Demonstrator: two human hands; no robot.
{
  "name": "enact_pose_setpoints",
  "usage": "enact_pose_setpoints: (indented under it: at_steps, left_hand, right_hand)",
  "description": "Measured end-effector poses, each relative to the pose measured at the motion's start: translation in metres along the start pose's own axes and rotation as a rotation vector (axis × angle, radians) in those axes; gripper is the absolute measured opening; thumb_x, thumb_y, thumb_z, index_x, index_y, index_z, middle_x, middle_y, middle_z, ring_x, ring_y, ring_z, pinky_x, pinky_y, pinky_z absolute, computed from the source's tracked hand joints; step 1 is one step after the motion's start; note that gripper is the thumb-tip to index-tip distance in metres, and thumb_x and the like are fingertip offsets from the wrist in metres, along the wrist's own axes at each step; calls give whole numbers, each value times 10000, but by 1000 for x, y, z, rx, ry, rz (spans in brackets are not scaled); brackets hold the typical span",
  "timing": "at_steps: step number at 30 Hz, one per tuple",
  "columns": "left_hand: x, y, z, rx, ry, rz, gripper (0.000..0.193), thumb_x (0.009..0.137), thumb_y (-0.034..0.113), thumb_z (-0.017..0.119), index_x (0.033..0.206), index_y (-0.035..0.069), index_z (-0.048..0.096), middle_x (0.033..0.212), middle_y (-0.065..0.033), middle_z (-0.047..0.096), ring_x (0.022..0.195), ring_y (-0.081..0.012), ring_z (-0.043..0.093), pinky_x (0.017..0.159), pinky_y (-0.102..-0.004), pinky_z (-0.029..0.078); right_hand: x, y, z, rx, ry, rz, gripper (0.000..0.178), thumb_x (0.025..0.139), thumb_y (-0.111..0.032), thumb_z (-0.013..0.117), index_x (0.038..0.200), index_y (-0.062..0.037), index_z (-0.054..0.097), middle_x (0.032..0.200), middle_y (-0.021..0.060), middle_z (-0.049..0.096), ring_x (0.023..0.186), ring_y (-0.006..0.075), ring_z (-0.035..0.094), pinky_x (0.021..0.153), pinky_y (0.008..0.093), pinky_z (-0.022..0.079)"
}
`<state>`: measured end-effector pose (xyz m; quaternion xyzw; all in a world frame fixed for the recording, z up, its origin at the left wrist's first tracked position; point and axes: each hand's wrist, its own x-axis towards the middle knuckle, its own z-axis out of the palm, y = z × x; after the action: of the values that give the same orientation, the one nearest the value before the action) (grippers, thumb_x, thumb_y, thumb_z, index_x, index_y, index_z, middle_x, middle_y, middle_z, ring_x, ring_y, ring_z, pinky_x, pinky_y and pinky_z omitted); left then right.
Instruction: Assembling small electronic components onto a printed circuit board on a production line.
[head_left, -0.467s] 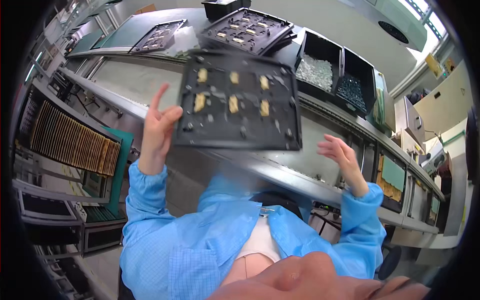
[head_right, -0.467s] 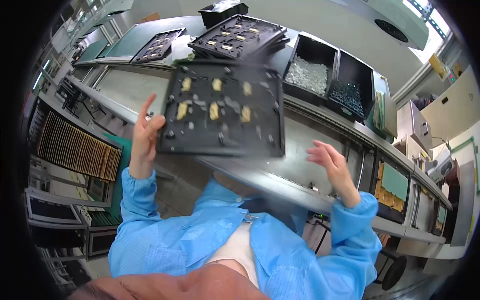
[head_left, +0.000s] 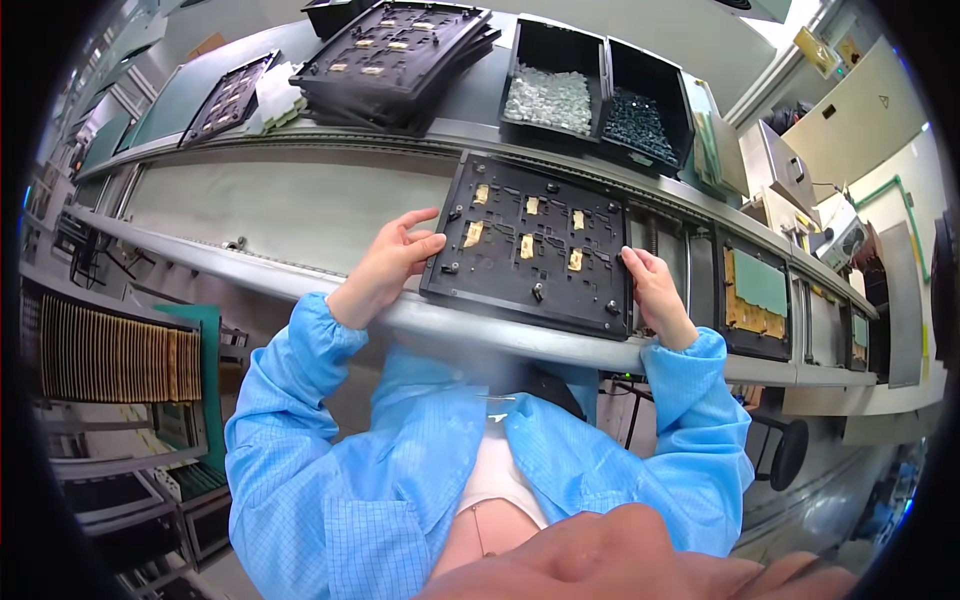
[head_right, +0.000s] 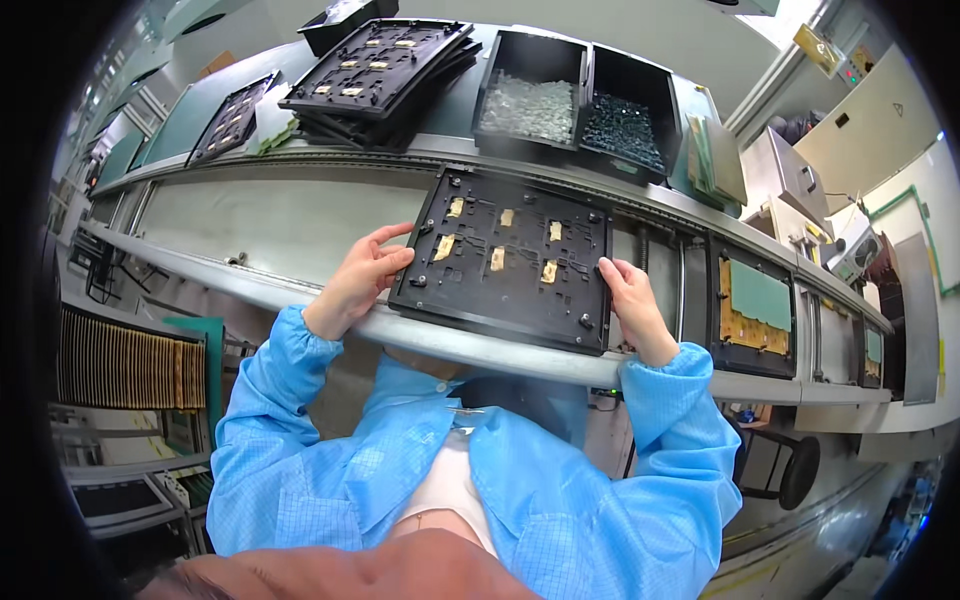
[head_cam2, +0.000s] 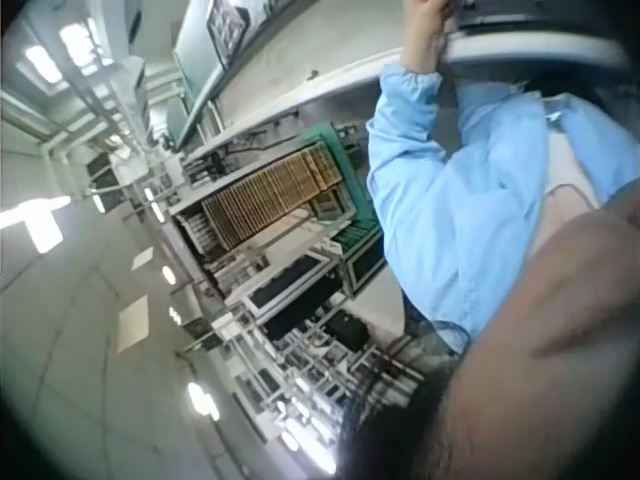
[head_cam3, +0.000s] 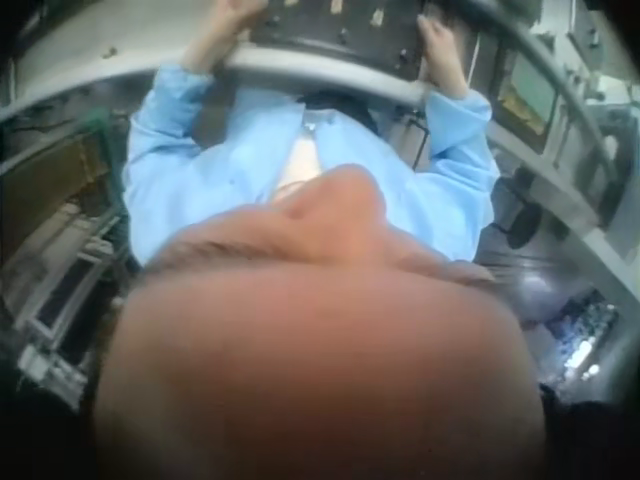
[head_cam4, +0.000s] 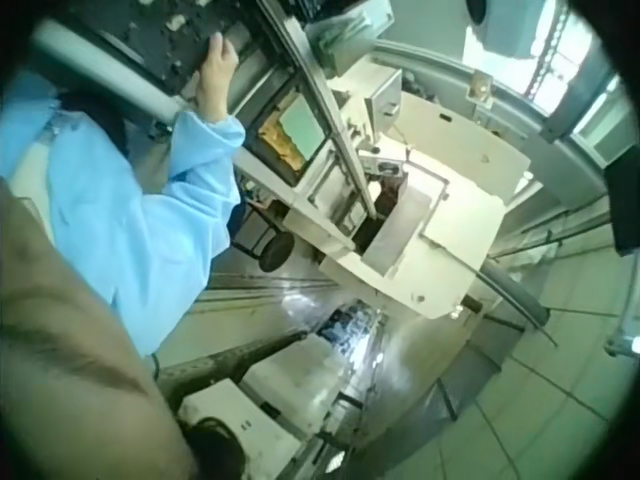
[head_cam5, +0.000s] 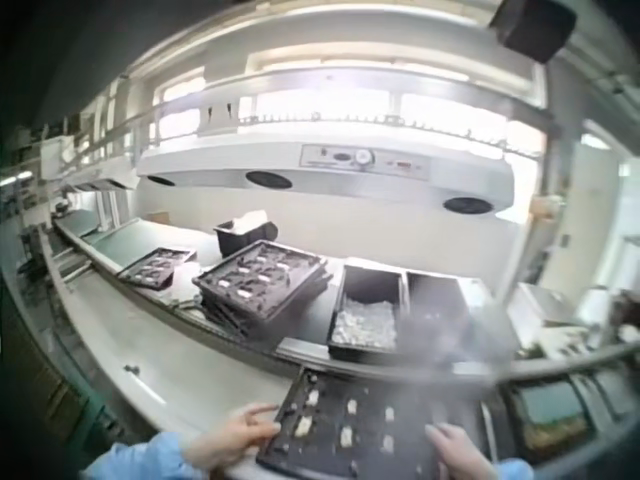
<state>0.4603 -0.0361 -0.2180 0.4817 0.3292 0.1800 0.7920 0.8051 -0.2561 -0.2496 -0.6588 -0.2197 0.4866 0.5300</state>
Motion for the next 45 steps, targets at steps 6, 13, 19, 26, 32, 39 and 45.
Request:
enact_pose_setpoints:
  at_steps: [6, 13, 19, 26, 32, 39, 45]
  left_hand:
    - [113, 7, -47, 3, -105, 40, 607, 966, 119, 675, 1493, 1, 396, 1126, -97, 715, 990, -131, 688, 832, -289, 573]
    - [73, 13, -58, -16, -97, 6, 586, 963, 101, 666, 1493, 76, 418, 1117, -77, 714, 978, -138, 675, 841, -313, 553]
    - [-57, 75, -134, 140, -42, -23, 615, 972, 143, 673, 1511, 66, 388, 1148, -95, 704, 1033, -158, 668, 844, -309, 549]
    - [-304, 150, -267, 1142, 1055, 1098, 491, 910, 164, 713, 1359, 58, 544, 1216, -187, 630, 1108, -359, 618, 946, -449, 496]
    - [-505, 216, -415, 1902, 2129, 948, 582, 823, 203, 725, 1363, 67, 556, 1405, -189, 502, 1308, -391, 474, 1117, -550, 367]
    - [-648, 289, -502, 2020, 2351, 185, 555, 959, 482, 634, 1303, 49, 589, 1247, -189, 641, 1213, -359, 557, 1051, -539, 385]
    - [-664, 284, -486, 2152, 2235, 130, 324, 936, 349, 666, 1103, 71, 660, 971, -87, 713, 998, -285, 639, 939, -474, 422]
  right_hand:
    - [97, -18, 8, -50, 97, -226, 318, 1040, -252, 607, 1193, 25, 630, 1039, 39, 700, 884, 84, 651, 772, 236, 543]
    - [51, -54, 40, -171, 119, -215, 331, 1037, -240, 612, 1215, 40, 623, 1051, 46, 699, 895, 88, 653, 782, 226, 541]
    - [-26, -89, 167, -343, 183, -285, 358, 1028, -269, 630, 1201, 45, 639, 1067, 37, 668, 973, 92, 577, 865, 251, 470]
    - [-152, -103, 211, -431, 231, -220, 465, 1064, -356, 550, 1364, -3, 594, 1254, 82, 661, 1134, 151, 599, 970, 275, 460]
    - [-47, -88, 97, -485, 360, -354, 560, 1019, -476, 592, 1494, -215, 455, 1407, 49, 581, 1241, 235, 567, 1002, 387, 443]
    - [-44, -104, 117, -708, 259, -433, 512, 1019, -457, 602, 1460, -218, 505, 1366, 32, 607, 1234, 193, 566, 1014, 388, 438]
    - [-107, -89, 179, -596, 34, -676, 372, 1053, -264, 591, 1353, -44, 601, 1284, 68, 652, 1172, 166, 590, 1017, 301, 443]
